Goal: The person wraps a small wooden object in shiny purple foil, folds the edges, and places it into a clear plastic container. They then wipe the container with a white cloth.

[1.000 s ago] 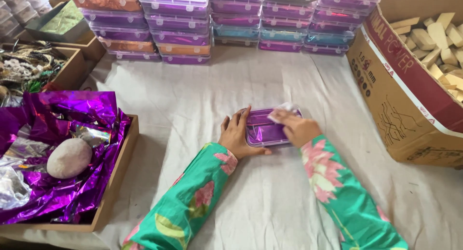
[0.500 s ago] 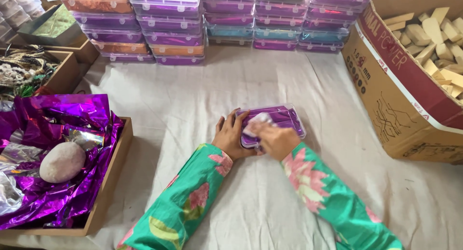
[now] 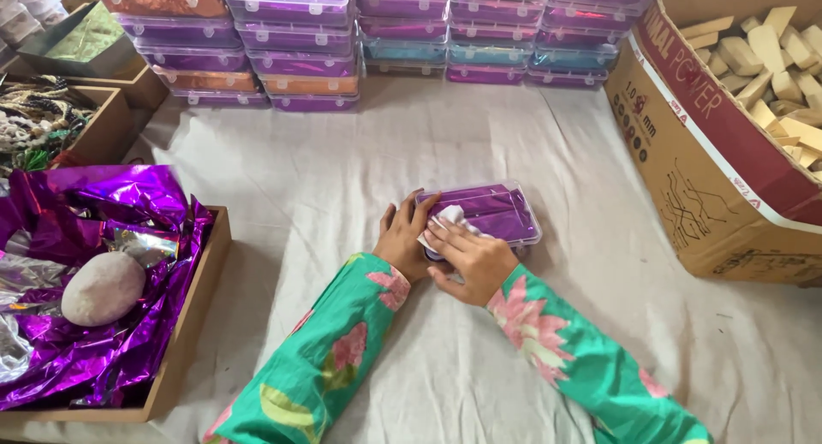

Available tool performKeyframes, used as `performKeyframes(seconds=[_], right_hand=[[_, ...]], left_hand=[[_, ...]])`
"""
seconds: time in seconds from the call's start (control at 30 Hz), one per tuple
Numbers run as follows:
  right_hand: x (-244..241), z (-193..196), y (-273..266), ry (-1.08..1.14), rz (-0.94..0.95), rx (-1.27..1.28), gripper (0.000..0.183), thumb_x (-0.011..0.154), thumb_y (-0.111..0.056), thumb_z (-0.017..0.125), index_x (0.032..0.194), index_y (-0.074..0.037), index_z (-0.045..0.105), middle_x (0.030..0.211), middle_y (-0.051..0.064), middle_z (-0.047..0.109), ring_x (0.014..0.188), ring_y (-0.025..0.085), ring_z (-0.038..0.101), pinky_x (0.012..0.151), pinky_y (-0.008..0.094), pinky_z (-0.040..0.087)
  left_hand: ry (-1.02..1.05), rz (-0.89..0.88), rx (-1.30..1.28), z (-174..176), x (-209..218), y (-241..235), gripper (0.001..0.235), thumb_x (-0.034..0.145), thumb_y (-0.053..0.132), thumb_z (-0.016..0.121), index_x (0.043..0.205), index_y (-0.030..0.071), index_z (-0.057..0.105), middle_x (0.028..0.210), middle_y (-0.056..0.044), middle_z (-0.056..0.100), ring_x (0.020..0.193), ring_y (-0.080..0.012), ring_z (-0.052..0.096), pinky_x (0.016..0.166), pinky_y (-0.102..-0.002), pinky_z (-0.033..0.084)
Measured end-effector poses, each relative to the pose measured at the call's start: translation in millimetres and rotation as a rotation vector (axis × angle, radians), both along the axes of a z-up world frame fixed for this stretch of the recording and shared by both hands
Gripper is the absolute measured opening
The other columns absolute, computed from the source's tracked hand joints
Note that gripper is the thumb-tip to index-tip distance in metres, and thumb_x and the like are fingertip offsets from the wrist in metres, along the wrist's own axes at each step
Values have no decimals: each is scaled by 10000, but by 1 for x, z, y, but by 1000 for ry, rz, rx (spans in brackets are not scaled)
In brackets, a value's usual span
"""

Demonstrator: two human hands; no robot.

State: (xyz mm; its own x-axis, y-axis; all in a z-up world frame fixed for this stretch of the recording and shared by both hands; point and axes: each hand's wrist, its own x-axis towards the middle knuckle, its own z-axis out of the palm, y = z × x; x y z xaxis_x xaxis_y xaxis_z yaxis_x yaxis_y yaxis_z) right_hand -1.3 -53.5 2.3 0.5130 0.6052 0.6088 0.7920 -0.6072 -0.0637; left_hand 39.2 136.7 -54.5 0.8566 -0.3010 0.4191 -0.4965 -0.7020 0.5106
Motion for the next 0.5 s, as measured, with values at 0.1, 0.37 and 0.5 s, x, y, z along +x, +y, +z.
performKeyframes(seconds=[0.1,0.37,0.5], right_hand=[[19,-2,-20,70,36,-92,574,937,-473,693,1397,-132,652,1409,81,676,1311,259,624,1074,409,510],[47,-20,-38,132,-216,-363,1141,750,-805,577,1558,-45,313,1601,187,351,1477,363,301,1192,494,223],[7,-6,7,125,-56,-274,1245,765,-867,490,1545,68,233,1585,251,296,1508,364,235,1218,503,189]], left_hand=[[19,-33,-13,18,-8,2,1238,572,630,919,1557,167,327,1576,-215,362,1461,-411,374,1172,-668,210],[64,11,-8,28,-12,-2,1230,523,550,933,1527,163,336,1546,-212,359,1450,-400,367,1163,-675,210],[-39,-3,32,-7,1,2,1143,598,358,869,1578,127,328,1588,-155,400,1527,-361,375,1210,-630,244]])
